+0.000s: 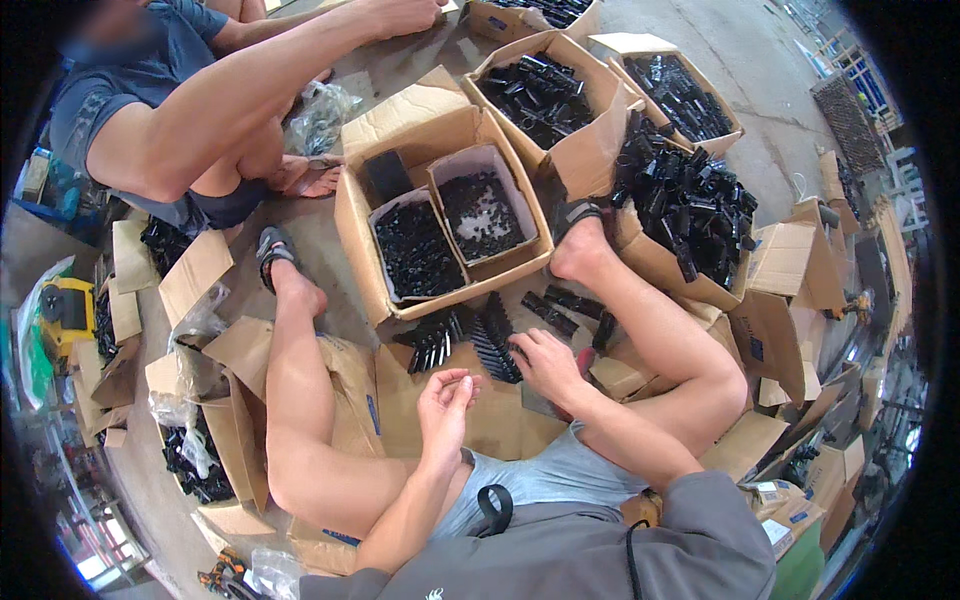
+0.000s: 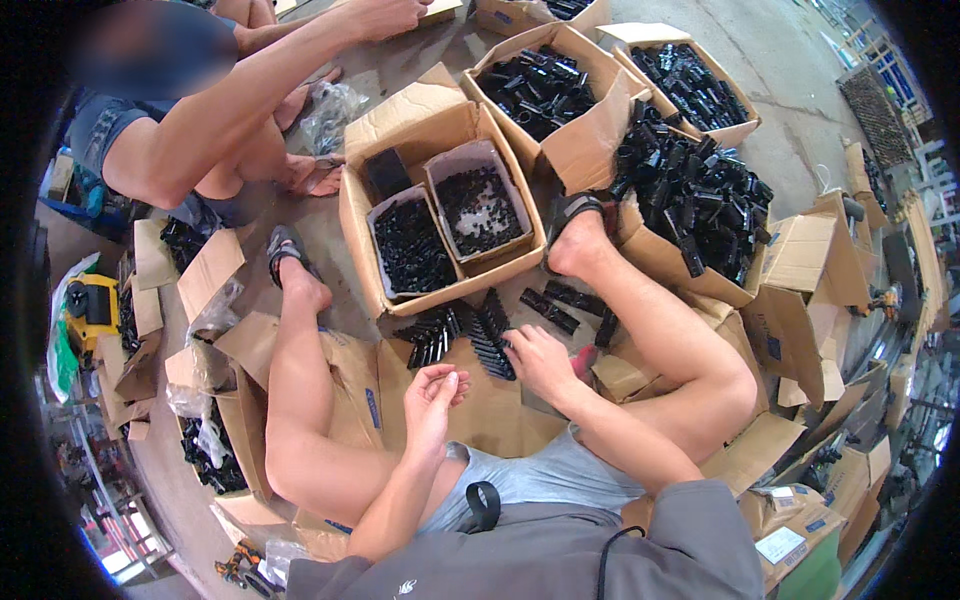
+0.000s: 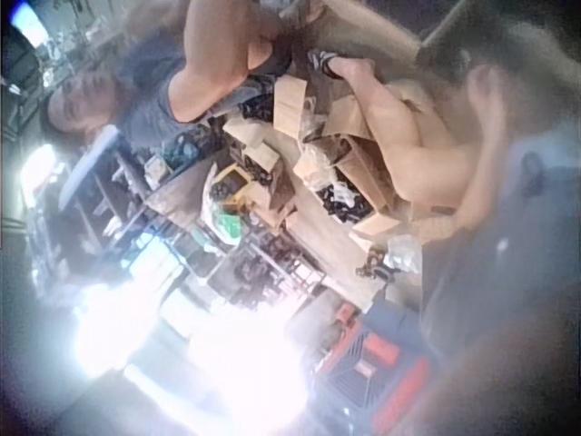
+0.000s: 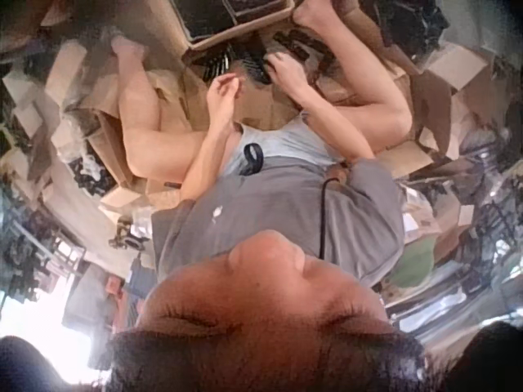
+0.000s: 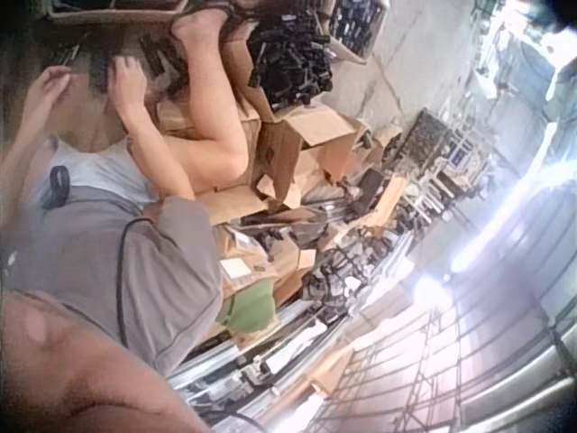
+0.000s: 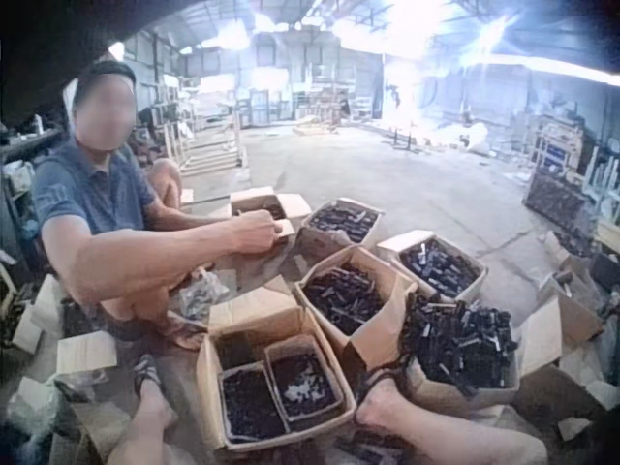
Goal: The person picks up small black plastic components from boxes on the floor and snaps them together by hand.
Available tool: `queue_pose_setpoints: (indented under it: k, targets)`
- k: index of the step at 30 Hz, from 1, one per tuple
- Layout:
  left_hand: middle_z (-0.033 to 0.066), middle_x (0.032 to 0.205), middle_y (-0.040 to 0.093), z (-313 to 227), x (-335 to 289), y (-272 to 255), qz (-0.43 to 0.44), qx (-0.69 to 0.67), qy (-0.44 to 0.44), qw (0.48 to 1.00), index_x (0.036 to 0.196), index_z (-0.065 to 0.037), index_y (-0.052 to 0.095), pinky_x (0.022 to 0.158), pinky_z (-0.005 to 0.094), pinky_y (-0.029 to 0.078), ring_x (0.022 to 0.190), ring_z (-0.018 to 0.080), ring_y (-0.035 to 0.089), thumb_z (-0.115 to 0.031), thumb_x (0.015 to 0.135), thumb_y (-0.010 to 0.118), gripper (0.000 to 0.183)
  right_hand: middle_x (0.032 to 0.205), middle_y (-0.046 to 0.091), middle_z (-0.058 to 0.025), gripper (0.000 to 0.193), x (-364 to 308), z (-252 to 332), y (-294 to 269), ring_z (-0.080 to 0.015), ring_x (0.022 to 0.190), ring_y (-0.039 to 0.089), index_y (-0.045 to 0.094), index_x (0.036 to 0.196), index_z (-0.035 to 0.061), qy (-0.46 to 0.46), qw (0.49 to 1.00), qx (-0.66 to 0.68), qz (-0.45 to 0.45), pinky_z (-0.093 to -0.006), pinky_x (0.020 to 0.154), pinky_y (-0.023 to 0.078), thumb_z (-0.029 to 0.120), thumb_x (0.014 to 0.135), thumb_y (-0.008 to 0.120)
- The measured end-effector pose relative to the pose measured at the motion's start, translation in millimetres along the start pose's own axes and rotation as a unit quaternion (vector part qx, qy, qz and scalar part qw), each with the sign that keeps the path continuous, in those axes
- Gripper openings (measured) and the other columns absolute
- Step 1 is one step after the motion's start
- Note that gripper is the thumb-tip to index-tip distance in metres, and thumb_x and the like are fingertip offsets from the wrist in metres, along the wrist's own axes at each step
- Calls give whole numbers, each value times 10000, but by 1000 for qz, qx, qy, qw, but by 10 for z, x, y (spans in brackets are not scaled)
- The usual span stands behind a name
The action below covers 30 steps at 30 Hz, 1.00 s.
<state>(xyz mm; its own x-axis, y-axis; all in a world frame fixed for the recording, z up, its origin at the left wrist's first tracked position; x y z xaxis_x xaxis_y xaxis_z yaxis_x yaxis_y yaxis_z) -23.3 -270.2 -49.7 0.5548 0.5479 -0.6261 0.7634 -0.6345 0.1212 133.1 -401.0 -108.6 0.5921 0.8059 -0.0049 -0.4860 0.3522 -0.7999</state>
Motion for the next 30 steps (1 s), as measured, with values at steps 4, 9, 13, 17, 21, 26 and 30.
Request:
queue_pose_setpoints:
  k: [4,9,13,17,21,26,30]
  targets:
    - [97,1052,723,9,-2,76,23,-22,14,999,1138,-59,600,795,259,510,909,124,666,-146,989,624,174,962,624,-95,172,376,265,334,-289,959,607,637,1017,59,-97,993,-72,-14,-387,794,508,135,864,654]
    - [93,1045,729,7,-35,155,80,-21,8,997,1146,-52,598,822,263,521,940,126,669,-149,989,625,187,1041,659,-102,338,758,96,525,-269,1103,555,668,1059,50,-42,981,-188,9,-452,908,443,310,843,692]
    - [107,1059,720,-54,-31,175,93,-20,16,995,1153,-27,590,853,282,530,970,138,670,-122,983,628,198,1098,670,-108,402,829,210,667,-318,1154,519,701,1042,48,-26,976,-218,13,-510,1019,386,404,855,688]
    - [128,1087,705,-52,-59,218,116,-26,23,993,1167,2,579,898,303,534,1004,157,668,-78,967,641,225,1068,689,-113,333,827,229,912,-338,1170,506,724,1014,60,51,973,-225,-20,-534,1051,345,361,915,620]
    - [132,1101,696,-84,-75,130,105,-28,22,994,1181,4,576,915,297,530,1034,162,662,-47,950,655,249,1019,697,-121,287,842,303,926,-307,1134,535,716,1033,48,49,968,-247,5,-501,1020,353,272,922,575]
    - [130,1111,695,-95,-64,91,96,-22,23,995,1173,4,577,924,281,524,1051,160,659,-24,927,675,265,1000,705,-115,284,885,271,923,-265,1074,569,699,1056,27,-1,936,-345,69,-440,937,410,208,882,566]
    - [125,1116,697,-119,-55,123,110,-15,25,994,1167,1,580,926,275,519,1053,155,658,-20,920,681,268,1009,700,-124,282,951,278,886,-261,1063,576,681,1054,10,15,932,-350,88,-403,860,458,188,867,569]
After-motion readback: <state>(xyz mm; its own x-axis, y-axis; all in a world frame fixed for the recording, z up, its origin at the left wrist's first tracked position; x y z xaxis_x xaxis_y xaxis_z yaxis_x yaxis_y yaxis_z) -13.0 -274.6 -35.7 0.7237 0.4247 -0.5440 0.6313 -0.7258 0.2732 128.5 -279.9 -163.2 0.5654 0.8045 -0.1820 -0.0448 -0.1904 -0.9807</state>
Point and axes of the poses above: each hand's wrist, its own x-axis towards the middle knuckle, its own y-axis out of the palm, z = x × y, the point moved 1 cm from there along x, towards the middle knuckle
